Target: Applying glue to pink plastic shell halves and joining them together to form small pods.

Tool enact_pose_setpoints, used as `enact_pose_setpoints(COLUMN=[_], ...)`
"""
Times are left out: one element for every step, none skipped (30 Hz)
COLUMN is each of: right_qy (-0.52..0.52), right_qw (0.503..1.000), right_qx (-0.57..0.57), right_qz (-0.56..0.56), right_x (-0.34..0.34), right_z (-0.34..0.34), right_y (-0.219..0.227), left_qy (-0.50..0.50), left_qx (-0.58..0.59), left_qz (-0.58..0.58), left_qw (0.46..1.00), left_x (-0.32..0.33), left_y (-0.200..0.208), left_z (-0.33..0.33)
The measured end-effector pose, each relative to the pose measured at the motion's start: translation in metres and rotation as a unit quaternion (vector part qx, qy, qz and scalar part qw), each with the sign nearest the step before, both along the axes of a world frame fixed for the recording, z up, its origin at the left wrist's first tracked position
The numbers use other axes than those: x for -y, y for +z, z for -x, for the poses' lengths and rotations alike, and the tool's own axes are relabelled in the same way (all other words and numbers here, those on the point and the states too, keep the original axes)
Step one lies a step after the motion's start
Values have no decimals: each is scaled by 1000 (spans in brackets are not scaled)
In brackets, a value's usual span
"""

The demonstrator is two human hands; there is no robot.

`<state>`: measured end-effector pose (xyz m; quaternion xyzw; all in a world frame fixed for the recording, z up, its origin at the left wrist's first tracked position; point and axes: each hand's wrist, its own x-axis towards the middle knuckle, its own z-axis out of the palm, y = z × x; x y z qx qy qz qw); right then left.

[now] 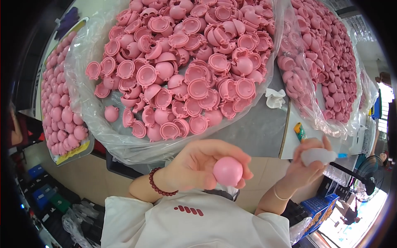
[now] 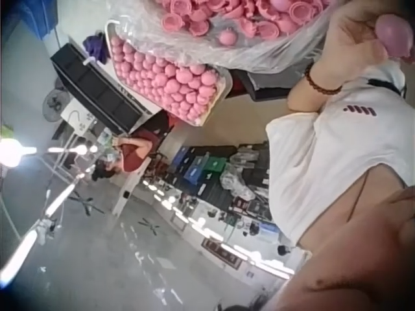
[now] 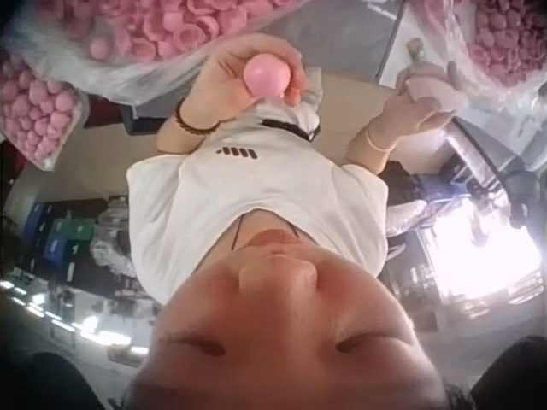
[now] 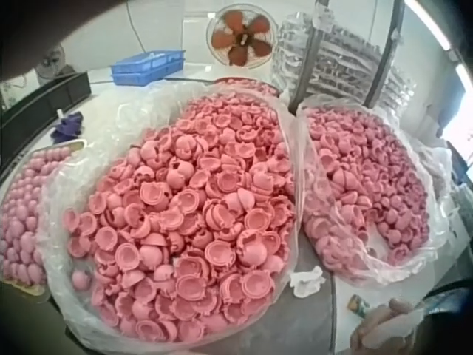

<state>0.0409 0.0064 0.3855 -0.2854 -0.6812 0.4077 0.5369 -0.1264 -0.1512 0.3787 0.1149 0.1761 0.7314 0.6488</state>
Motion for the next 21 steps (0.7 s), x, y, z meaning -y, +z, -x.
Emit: enact_pose_setpoints(right_qy=[88,89,96,106,107,116,113,105,92,100,101,100,110,111,115,115,117,110,102,102,88], right_qw=[995,995,994,990,990,989,990,991,993,992,991,990,989,989,988,987,987,988,989,989,989], right_qx=[-21,-26,4,33,51,42,43,45,36,28,39,52,63,61,71,82,80,78,78,80,89], right_qz=[35,38,59,82,78,85,75,65,62,72,77,82,75,78,76,74,76,72,68,68,76], right_x=[6,10,12,15,15,15,14,14,13,14,13,13,15,16,16,16,17,17,18,19,20], right_z=[9,16,22,28,30,30,27,22,19,19,16,15,17,17,20,22,23,25,25,25,25], right_y=[-2,-5,-8,-11,-14,-15,-16,-18,-20,-20,-17,-16,-16,-16,-15,-15,-15,-16,-16,-15,-13], left_qy=[-5,-9,-8,11,30,38,45,44,49,51,239,405,506,487,466,466,492,517,517,506,487], left_qx=[-1,-2,-7,-17,-28,-37,-130,-221,-346,-467,-595,-670,-685,-707,-722,-724,-701,-676,-676,-740,-792], left_qz=[-26,-51,-48,-46,-43,-35,-84,-132,-156,-176,-3,166,282,342,399,400,383,366,368,354,335], left_qw=[1000,999,999,999,998,998,987,965,924,865,768,599,441,383,319,315,346,376,375,266,152], left_x=[1,3,5,9,13,19,28,36,47,63,84,103,106,115,126,130,133,136,132,121,111], left_y=[-5,-8,-5,-2,1,4,7,9,16,24,25,24,21,20,23,22,20,20,24,31,37], left_z=[-1,-1,-1,0,2,9,20,33,56,78,80,79,95,117,136,145,151,154,151,144,137])
